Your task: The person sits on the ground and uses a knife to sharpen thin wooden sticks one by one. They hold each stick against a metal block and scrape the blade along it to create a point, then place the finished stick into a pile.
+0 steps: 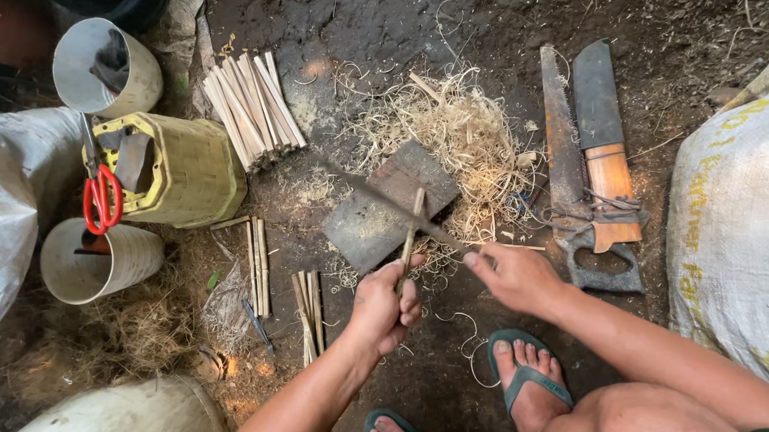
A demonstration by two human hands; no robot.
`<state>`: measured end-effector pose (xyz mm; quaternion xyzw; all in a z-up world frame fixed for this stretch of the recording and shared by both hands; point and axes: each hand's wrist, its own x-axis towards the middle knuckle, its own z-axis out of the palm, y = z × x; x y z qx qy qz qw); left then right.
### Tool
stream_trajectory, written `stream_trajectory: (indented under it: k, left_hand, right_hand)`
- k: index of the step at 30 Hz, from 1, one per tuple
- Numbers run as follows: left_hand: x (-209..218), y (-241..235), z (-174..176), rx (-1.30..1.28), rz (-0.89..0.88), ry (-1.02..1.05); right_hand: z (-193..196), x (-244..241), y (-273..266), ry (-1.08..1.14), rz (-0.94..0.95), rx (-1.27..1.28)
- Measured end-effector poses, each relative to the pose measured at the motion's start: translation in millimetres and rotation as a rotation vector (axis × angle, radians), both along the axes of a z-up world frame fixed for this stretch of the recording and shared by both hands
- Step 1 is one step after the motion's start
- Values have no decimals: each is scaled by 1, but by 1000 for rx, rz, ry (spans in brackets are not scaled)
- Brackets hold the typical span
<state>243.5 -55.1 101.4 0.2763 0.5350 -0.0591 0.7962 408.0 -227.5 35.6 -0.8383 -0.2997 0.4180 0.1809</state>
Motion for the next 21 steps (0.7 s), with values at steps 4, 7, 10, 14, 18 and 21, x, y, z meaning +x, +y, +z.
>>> stream_trajectory:
  k: [4,7,10,14,18,21]
  left_hand:
    - [3,-5,3,-52,85,-51]
    - [2,-3,0,-68,102,-86]
    - [-1,-4,-3,-68,90,-95]
    - [2,-1,-4,-61,63,-79]
    - [3,2,-3,18,56,31]
    - [3,2,2,90,-14,49]
  right_hand:
    - [11,-10,6,-69,144,133]
    - [12,4,18,-30,103,16]
    - [8,24,27,-37,68,-65]
    - [-1,41,32,-222,96,-51]
    - [-10,39,34,-9,0,-41]
    - [-5,34,33,-7,-11,-39]
